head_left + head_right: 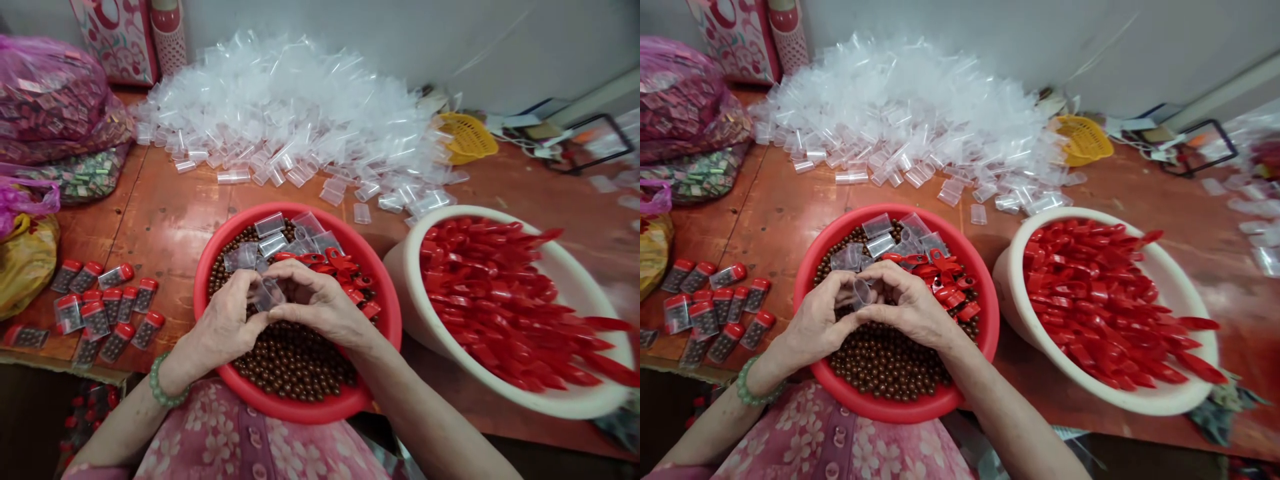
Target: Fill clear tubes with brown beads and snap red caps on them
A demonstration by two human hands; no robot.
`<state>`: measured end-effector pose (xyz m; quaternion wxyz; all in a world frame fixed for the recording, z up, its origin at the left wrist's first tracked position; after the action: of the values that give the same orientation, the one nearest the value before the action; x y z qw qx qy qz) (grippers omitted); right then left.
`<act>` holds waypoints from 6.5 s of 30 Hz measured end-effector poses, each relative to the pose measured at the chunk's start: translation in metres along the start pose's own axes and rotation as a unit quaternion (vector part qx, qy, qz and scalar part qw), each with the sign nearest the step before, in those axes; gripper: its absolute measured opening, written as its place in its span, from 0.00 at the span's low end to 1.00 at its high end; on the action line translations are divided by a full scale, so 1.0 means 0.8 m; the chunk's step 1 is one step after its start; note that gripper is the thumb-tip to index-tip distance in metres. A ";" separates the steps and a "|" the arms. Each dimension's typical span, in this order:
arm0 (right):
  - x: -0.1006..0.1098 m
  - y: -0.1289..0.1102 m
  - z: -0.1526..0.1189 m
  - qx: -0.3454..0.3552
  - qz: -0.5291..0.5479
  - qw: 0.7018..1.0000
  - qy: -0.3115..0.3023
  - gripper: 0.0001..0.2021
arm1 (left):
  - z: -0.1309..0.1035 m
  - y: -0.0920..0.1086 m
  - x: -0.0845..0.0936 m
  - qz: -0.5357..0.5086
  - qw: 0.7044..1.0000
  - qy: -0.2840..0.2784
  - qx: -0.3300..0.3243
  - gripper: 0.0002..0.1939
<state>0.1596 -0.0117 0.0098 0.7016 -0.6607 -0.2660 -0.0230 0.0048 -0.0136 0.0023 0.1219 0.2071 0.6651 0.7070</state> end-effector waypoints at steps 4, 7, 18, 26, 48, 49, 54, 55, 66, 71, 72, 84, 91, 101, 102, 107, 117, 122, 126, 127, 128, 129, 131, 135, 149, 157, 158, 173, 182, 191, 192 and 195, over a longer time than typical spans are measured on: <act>-0.005 -0.006 -0.004 0.000 0.028 0.999 -0.025 0.14 | -0.007 0.009 0.006 0.023 0.999 -0.003 -0.036 0.11; -0.016 -0.001 -0.005 -0.019 0.048 0.998 -0.045 0.16 | -0.012 0.012 0.006 0.046 0.997 -0.025 -0.051 0.07; -0.027 -0.007 -0.017 0.023 -0.123 0.990 0.065 0.26 | -0.008 0.000 0.002 -0.149 0.982 0.068 0.089 0.22; -0.034 -0.029 -0.032 0.141 -0.376 0.900 0.168 0.19 | -0.016 0.010 -0.028 -0.146 0.982 0.065 0.096 0.29; -0.049 0.021 0.001 0.026 -0.347 0.913 -0.211 0.07 | -0.021 0.001 -0.011 0.033 0.994 -0.007 0.108 0.30; -0.044 0.021 0.000 0.025 -0.321 0.924 -0.208 0.05 | -0.020 0.001 -0.009 0.006 0.994 0.006 0.112 0.30; -0.030 0.008 -0.006 0.052 -0.200 0.964 -0.167 0.10 | -0.020 -0.002 0.002 -0.125 0.982 0.061 0.125 0.28; -0.028 0.005 -0.006 0.057 -0.182 0.968 -0.162 0.12 | -0.020 -0.003 0.004 -0.142 0.980 0.066 0.125 0.27; -0.006 -0.024 -0.009 0.124 -0.155 0.973 -0.116 0.11 | -0.019 -0.008 -0.007 -0.246 0.959 -0.011 0.139 0.32; -0.003 -0.026 -0.013 0.129 -0.159 0.974 -0.093 0.10 | -0.019 -0.002 -0.007 -0.184 0.977 -0.017 0.111 0.24; -0.002 -0.026 -0.015 0.123 -0.164 0.974 -0.091 0.10 | -0.019 -0.002 -0.007 -0.181 0.977 -0.016 0.111 0.23; 0.014 -0.053 -0.016 0.172 -0.217 0.959 -0.053 0.11 | -0.015 -0.001 -0.010 -0.253 0.954 -0.061 0.147 0.15; 0.014 -0.037 -0.014 0.121 -0.195 0.973 -0.025 0.06 | -0.012 0.002 -0.009 -0.246 0.950 -0.076 0.174 0.15; 0.010 -0.033 -0.019 0.106 -0.177 0.978 -0.016 0.05 | -0.011 -0.002 -0.009 -0.255 0.946 -0.085 0.180 0.14; 0.010 -0.033 -0.018 0.103 -0.179 0.978 -0.022 0.06 | -0.011 -0.002 -0.009 -0.248 0.948 -0.088 0.178 0.13; 0.008 -0.032 -0.017 0.069 -0.169 0.982 -0.054 0.08 | -0.009 -0.001 -0.009 -0.238 0.953 -0.100 0.157 0.12; 0.040 -0.006 -0.040 0.021 -0.167 0.982 0.083 0.15 | -0.012 0.013 -0.003 -0.353 0.916 -0.073 0.179 0.12; 0.087 0.012 -0.059 -0.052 -0.330 0.928 0.164 0.09 | -0.007 0.020 0.000 -0.287 0.945 -0.093 0.127 0.08; 0.089 0.017 -0.062 -0.056 -0.399 0.908 0.118 0.07 | -0.001 0.016 0.001 -0.217 0.966 -0.084 0.109 0.08; 0.084 0.017 -0.060 -0.051 -0.425 0.899 0.090 0.07 | 0.000 0.015 0.000 -0.215 0.967 -0.081 0.114 0.08; 0.078 0.017 -0.058 -0.049 -0.458 0.885 0.062 0.07 | 0.000 0.014 -0.001 -0.219 0.966 -0.074 0.117 0.09; 0.071 0.017 -0.056 -0.051 -0.496 0.866 0.038 0.09 | 0.001 0.012 -0.002 -0.221 0.966 -0.065 0.120 0.09; 0.059 0.016 -0.051 -0.061 -0.571 0.819 0.009 0.13 | 0.002 0.010 -0.005 -0.218 0.966 -0.053 0.128 0.09; 0.045 0.016 -0.045 -0.081 -0.642 0.763 0.016 0.10 | 0.001 0.004 -0.010 -0.223 0.963 -0.048 0.145 0.10; 0.016 0.001 -0.050 -0.089 -0.003 0.990 0.105 0.22 | -0.007 0.002 -0.022 -0.318 0.933 -0.012 0.167 0.11; -0.009 0.007 -0.044 -0.069 0.024 0.997 0.032 0.29 | -0.007 0.000 -0.019 -0.287 0.941 0.061 0.171 0.11; -0.009 0.006 -0.045 -0.068 0.014 0.997 0.026 0.30 | -0.007 -0.001 -0.018 -0.279 0.942 0.067 0.173 0.11; 0.004 -0.017 -0.037 0.034 -0.158 0.986 -0.039 0.35 | -0.006 0.001 -0.020 -0.250 0.957 0.008 0.145 0.11; -0.008 -0.013 -0.033 0.012 -0.051 0.999 0.010 0.27 | -0.002 -0.004 -0.014 -0.288 0.944 0.011 0.161 0.11; -0.017 -0.003 -0.030 -0.015 -0.002 0.997 0.080 0.25 | 0.000 -0.006 -0.014 -0.310 0.936 0.016 0.167 0.08; -0.018 -0.002 -0.030 -0.024 0.002 0.995 0.095 0.25 | 0.000 -0.006 -0.015 -0.320 0.931 0.019 0.173 0.08; -0.018 -0.001 -0.031 -0.027 -0.013 0.989 0.144 0.20 | -0.001 -0.006 -0.014 -0.348 0.920 0.036 0.176 0.08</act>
<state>0.1555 -0.0400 0.0052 0.7139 -0.6659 -0.1699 -0.1344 0.0135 -0.0188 -0.0041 0.2980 -0.0453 0.8130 0.4981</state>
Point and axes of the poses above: each hand's wrist, its own z-axis towards the middle knuckle, its own x-axis out of the back of the hand, y = z × x, the point moved 4 cm from there along z, towards the middle knuckle, and after that the axes turned 15 degrees about -z, right-handed, at the moved point
